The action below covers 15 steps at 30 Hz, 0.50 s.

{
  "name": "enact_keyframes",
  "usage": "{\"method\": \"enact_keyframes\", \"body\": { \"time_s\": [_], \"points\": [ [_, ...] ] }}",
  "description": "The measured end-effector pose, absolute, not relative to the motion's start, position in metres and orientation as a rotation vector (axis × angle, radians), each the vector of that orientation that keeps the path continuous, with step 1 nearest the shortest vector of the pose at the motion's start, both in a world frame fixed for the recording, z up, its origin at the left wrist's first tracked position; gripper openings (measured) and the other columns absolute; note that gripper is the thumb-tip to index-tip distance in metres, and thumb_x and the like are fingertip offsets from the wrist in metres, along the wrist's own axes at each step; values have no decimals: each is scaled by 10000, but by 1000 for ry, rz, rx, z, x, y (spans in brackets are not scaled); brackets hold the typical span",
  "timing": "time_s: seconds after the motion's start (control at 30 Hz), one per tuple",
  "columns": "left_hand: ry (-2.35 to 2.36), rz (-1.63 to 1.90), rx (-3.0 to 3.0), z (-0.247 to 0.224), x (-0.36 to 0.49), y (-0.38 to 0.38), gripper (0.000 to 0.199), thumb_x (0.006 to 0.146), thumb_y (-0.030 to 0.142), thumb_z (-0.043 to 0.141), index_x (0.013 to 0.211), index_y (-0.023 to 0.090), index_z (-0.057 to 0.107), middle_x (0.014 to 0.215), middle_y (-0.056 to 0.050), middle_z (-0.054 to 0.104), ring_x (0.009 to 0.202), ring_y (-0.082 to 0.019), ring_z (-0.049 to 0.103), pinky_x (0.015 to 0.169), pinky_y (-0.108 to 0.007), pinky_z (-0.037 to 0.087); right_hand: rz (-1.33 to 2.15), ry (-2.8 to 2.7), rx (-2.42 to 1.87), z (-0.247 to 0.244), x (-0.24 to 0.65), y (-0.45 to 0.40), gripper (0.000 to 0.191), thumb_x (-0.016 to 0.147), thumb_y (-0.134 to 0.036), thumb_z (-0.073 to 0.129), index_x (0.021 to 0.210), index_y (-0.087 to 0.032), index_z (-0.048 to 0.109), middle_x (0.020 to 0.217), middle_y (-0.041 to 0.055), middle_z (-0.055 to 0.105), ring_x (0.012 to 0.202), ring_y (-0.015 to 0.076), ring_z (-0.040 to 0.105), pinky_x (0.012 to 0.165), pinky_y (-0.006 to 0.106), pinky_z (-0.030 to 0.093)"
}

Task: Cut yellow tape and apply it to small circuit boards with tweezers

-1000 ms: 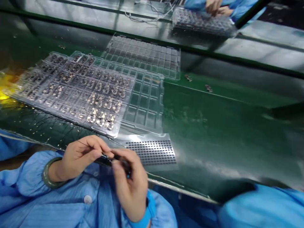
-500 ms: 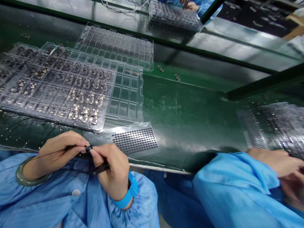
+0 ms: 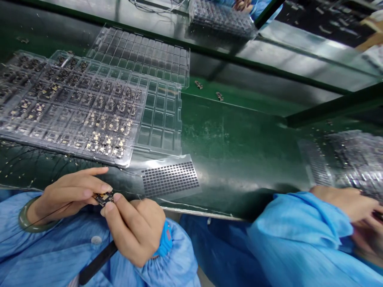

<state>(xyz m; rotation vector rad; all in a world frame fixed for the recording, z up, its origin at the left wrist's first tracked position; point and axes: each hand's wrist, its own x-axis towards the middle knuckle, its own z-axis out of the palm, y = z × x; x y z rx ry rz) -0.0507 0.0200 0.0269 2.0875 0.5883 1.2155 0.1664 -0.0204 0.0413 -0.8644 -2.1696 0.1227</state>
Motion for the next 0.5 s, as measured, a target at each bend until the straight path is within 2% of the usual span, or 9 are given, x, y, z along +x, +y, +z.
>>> {"method": "enact_keyframes", "body": {
  "time_s": [0.2,0.3,0.4,0.5],
  "points": [
    [585,1130,2224,23,-58,23,244,864,51,604,1062,193,627,959,-78,781,886,-176,751,1033,-412,532,142,-2103,-848,26,160,-14,259,922,-102,592,1158,-161,681,933,105,799,606,192,695,438,304,515],
    [620,1070,2217,19,-60,22,255,850,38,600,1053,193,600,922,-59,774,824,-160,735,1035,-405,508,325,-2044,-844,26,157,-10,226,934,-152,603,1149,-177,668,904,90,793,621,188,712,472,296,541],
    [676,1060,2133,19,-59,21,174,867,94,572,1006,199,583,806,-44,748,699,-157,683,839,-357,548,556,-1926,-867,32,154,-7,154,970,-217,570,1083,-208,674,834,65,785,663,194,746,563,297,602],
    [677,1039,2002,23,-56,22,80,856,143,583,907,204,589,713,-41,722,624,-155,641,656,-283,511,684,-1821,-926,38,154,-4,138,934,-203,621,1035,-236,709,755,47,780,608,212,746,574,306,628]
  ]
}}
